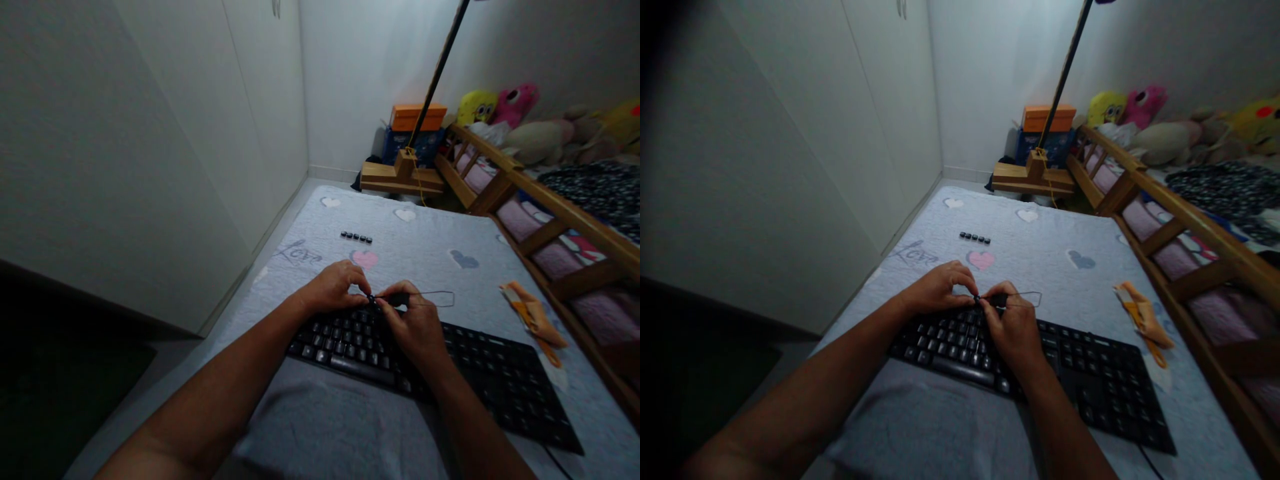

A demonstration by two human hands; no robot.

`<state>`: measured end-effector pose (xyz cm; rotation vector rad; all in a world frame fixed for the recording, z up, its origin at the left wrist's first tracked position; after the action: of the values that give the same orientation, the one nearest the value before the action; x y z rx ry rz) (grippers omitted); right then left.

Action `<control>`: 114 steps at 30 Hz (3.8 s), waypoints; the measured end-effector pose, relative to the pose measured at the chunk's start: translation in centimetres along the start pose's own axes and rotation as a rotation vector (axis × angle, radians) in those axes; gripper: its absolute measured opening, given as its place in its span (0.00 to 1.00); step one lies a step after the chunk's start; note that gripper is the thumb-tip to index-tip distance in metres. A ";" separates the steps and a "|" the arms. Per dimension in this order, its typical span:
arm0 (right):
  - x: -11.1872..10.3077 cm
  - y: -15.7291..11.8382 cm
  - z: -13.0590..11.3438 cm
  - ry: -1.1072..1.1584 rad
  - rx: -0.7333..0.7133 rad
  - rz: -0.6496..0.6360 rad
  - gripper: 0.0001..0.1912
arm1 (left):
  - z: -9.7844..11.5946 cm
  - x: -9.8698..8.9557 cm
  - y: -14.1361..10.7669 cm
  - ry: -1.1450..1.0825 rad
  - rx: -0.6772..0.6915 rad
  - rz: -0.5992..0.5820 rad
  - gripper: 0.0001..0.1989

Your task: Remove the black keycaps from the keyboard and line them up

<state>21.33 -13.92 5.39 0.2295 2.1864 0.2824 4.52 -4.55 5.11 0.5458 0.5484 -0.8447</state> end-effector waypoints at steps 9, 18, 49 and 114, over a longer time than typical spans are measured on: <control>-0.1 -0.2 0.4 -0.025 -0.005 0.054 0.02 | 0.4 0.0 -0.2 -0.004 0.004 0.080 0.05; -0.4 0.0 0.1 0.047 -0.131 0.086 0.07 | 0.2 -0.1 -0.1 -0.066 0.023 0.100 0.05; 2.7 14.2 7.1 -0.324 0.213 -0.106 0.07 | -8.4 -2.4 -1.9 -0.070 -0.392 0.562 0.11; -4.5 1.1 2.5 0.223 0.235 -0.187 0.13 | -8.4 -2.3 -1.7 0.006 -0.409 0.502 0.10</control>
<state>26.01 -13.71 7.72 0.1258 2.4430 -0.0583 -0.02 1.15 0.09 0.2873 0.5396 -0.2419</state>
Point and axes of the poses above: each hand's wrist, its own y-axis towards the middle knuckle, its own x-axis out of the palm, z = x × y, the point moved 1 cm from there along y, towards the middle knuckle, and after that the axes turned 12 degrees about -y, right-handed, at the moved point
